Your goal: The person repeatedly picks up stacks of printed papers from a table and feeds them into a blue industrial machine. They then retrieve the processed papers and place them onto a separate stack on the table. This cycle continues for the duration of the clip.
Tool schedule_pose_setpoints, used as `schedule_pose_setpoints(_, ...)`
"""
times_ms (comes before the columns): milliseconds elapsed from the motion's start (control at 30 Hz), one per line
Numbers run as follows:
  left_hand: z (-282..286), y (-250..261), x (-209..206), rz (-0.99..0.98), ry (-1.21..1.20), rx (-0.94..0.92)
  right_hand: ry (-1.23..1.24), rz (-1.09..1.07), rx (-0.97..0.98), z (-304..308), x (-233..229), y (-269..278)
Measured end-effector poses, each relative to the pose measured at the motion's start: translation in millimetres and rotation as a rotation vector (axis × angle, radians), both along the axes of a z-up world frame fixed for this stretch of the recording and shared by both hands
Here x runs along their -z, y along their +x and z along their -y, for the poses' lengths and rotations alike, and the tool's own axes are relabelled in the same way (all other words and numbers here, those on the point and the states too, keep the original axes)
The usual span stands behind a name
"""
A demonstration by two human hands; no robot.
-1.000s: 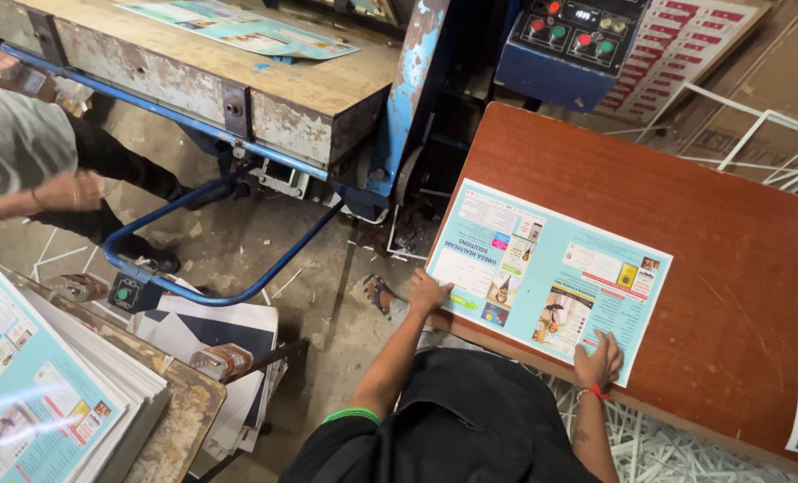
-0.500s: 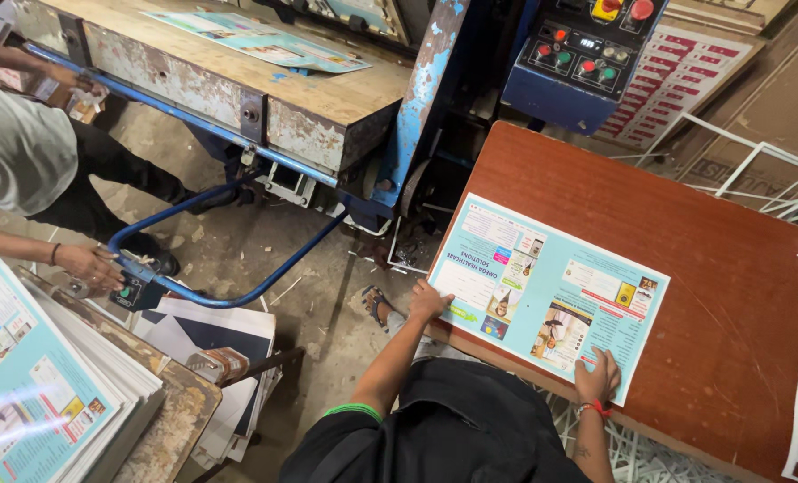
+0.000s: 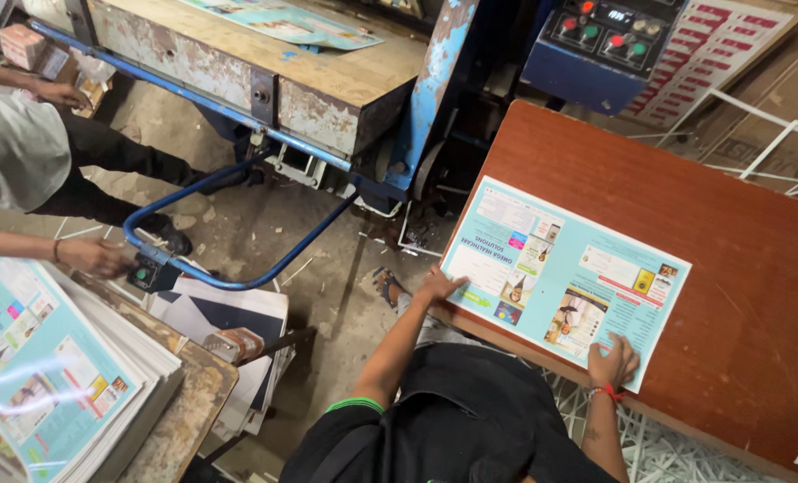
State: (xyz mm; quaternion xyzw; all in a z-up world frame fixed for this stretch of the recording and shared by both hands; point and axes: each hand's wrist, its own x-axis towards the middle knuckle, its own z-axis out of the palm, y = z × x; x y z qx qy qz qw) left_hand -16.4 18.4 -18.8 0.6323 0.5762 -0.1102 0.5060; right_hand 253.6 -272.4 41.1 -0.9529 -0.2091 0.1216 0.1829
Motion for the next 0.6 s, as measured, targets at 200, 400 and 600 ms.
schedule_pose_setpoints(200, 8.5, -52.7, 60.8, 0.208, 0.228, -0.261, 0.161, 0.110, -0.022, -50.6, -37.6, -29.5)
schedule_pose_setpoints(400, 22.3, -136.5, 68.0, 0.218, 0.379, -0.479, 0.266, -0.020, -0.247, -90.8, -13.7, -35.4)
schedule_pose_setpoints(600, 1.9, -202.3, 45.6, -0.055, 0.285, -0.454, 0.068, -0.499, -0.102, -102.6, 46.0, -35.9)
